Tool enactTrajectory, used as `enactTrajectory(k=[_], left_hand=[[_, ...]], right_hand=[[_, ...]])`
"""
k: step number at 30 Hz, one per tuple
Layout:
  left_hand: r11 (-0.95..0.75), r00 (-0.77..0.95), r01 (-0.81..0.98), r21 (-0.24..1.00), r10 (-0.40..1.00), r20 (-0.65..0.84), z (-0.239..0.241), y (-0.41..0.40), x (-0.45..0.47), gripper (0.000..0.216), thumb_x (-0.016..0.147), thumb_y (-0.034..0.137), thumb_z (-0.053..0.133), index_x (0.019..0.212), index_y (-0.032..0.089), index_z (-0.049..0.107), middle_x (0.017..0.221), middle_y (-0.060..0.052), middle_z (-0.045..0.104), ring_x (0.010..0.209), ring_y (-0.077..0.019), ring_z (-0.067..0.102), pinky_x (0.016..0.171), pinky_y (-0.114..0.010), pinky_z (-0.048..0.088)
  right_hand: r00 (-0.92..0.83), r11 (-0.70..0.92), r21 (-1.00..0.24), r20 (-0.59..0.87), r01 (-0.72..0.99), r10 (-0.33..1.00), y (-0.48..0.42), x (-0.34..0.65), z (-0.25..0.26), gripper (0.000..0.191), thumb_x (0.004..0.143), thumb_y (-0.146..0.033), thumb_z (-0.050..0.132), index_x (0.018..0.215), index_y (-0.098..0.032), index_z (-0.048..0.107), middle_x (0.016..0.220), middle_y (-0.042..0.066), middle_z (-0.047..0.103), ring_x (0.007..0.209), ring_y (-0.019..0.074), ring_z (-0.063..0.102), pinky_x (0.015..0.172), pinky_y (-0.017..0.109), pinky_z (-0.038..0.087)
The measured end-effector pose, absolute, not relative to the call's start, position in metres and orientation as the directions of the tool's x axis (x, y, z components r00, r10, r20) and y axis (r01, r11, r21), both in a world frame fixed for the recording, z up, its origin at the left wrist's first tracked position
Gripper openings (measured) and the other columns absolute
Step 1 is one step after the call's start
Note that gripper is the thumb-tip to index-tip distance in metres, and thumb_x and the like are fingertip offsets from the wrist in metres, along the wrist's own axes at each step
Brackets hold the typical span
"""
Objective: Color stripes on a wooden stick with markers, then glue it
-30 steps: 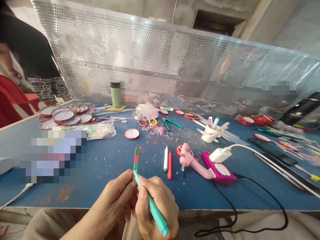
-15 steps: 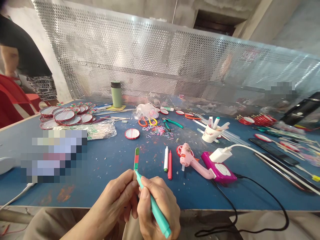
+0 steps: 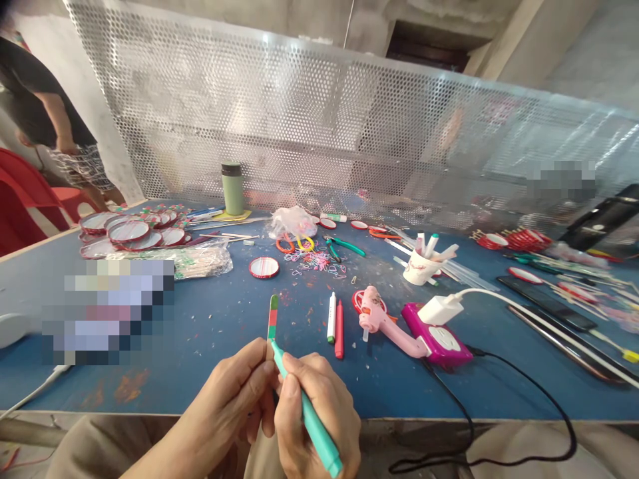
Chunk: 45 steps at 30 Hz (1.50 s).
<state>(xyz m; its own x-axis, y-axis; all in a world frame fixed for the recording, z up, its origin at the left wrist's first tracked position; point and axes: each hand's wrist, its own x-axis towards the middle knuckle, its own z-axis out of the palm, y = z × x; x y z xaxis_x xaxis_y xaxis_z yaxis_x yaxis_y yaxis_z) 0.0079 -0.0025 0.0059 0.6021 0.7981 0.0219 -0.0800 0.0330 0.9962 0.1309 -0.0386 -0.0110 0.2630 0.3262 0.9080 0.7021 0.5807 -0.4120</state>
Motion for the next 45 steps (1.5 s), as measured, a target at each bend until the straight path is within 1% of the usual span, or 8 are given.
enactTrajectory(k=[9, 12, 18, 26, 34, 40, 43, 45], left_hand=[[0.009, 0.604, -0.081, 0.997, 0.796, 0.042, 0.0063, -0.0021, 0.0088, 0.039, 0.101, 0.053, 0.040, 0.081, 0.021, 0.047, 0.053, 0.004, 0.056, 0.039, -0.0057, 0.047, 0.038, -0.012, 0.036], [0.015, 0.609, -0.086, 0.996, 0.792, 0.041, 0.0055, -0.0018, 0.0085, 0.039, 0.101, 0.055, 0.040, 0.083, 0.021, 0.048, 0.052, 0.004, 0.055, 0.039, -0.0063, 0.048, 0.037, -0.013, 0.035], [0.029, 0.603, -0.079, 0.996, 0.798, 0.025, 0.0028, -0.0019, 0.0084, 0.041, 0.099, 0.057, 0.042, 0.086, 0.019, 0.051, 0.065, 0.001, 0.058, 0.046, -0.0081, 0.057, 0.038, -0.014, 0.039], [0.014, 0.607, -0.061, 0.998, 0.794, 0.026, 0.0038, -0.0016, 0.0081, 0.040, 0.101, 0.054, 0.040, 0.085, 0.019, 0.049, 0.055, 0.005, 0.052, 0.043, -0.0071, 0.053, 0.039, -0.013, 0.037], [0.024, 0.608, -0.085, 0.996, 0.794, 0.032, 0.0019, -0.0023, 0.0081, 0.041, 0.100, 0.055, 0.042, 0.087, 0.018, 0.052, 0.075, -0.001, 0.062, 0.047, -0.0070, 0.058, 0.038, -0.013, 0.038], [0.026, 0.598, -0.079, 0.996, 0.801, 0.026, 0.0000, -0.0010, 0.0092, 0.042, 0.099, 0.057, 0.042, 0.086, 0.018, 0.051, 0.070, 0.000, 0.060, 0.045, -0.0076, 0.057, 0.037, -0.014, 0.038], [0.021, 0.599, -0.079, 0.997, 0.800, 0.031, -0.0001, 0.0000, 0.0089, 0.042, 0.099, 0.057, 0.041, 0.085, 0.019, 0.050, 0.063, 0.002, 0.056, 0.044, -0.0081, 0.056, 0.037, -0.014, 0.037], [0.022, 0.605, -0.081, 0.996, 0.796, 0.032, 0.0002, 0.0001, 0.0084, 0.042, 0.099, 0.057, 0.041, 0.085, 0.019, 0.051, 0.062, 0.003, 0.055, 0.044, -0.0081, 0.056, 0.037, -0.014, 0.037]], right_hand=[[0.209, 0.593, -0.382, 0.917, 0.709, 0.341, -0.0385, 0.1303, -0.0053, 0.028, 0.088, 0.001, 0.056, 0.105, -0.015, 0.072, 0.078, 0.003, 0.072, 0.067, 0.0146, 0.069, 0.059, 0.027, 0.059], [0.217, 0.594, -0.392, 0.913, 0.702, 0.345, -0.0389, 0.1305, -0.0075, 0.028, 0.088, 0.001, 0.056, 0.106, -0.014, 0.072, 0.079, 0.004, 0.072, 0.069, 0.0147, 0.069, 0.060, 0.028, 0.059], [0.279, 0.576, -0.424, 0.903, 0.699, 0.326, -0.0389, 0.1314, -0.0132, 0.026, 0.088, 0.000, 0.057, 0.103, -0.016, 0.072, 0.078, 0.003, 0.071, 0.069, 0.0158, 0.069, 0.060, 0.029, 0.059], [0.255, 0.587, -0.405, 0.911, 0.702, 0.324, -0.0387, 0.1309, -0.0110, 0.027, 0.088, 0.001, 0.057, 0.104, -0.015, 0.072, 0.078, 0.003, 0.071, 0.069, 0.0150, 0.069, 0.060, 0.029, 0.058], [0.299, 0.568, -0.439, 0.897, 0.697, 0.326, -0.0392, 0.1307, -0.0149, 0.026, 0.089, 0.001, 0.057, 0.103, -0.014, 0.073, 0.081, 0.003, 0.071, 0.071, 0.0134, 0.068, 0.063, 0.027, 0.058], [0.288, 0.571, -0.428, 0.902, 0.700, 0.323, -0.0393, 0.1301, -0.0127, 0.025, 0.089, 0.000, 0.057, 0.102, -0.014, 0.073, 0.080, 0.003, 0.071, 0.071, 0.0142, 0.069, 0.062, 0.028, 0.058], [0.279, 0.584, -0.424, 0.904, 0.693, 0.325, -0.0396, 0.1298, -0.0126, 0.025, 0.088, 0.000, 0.057, 0.103, -0.013, 0.072, 0.080, 0.003, 0.070, 0.070, 0.0139, 0.068, 0.060, 0.027, 0.058], [0.286, 0.576, -0.429, 0.901, 0.696, 0.325, -0.0400, 0.1298, -0.0134, 0.026, 0.088, 0.001, 0.057, 0.104, -0.014, 0.072, 0.081, 0.003, 0.071, 0.070, 0.0139, 0.068, 0.061, 0.027, 0.058]])
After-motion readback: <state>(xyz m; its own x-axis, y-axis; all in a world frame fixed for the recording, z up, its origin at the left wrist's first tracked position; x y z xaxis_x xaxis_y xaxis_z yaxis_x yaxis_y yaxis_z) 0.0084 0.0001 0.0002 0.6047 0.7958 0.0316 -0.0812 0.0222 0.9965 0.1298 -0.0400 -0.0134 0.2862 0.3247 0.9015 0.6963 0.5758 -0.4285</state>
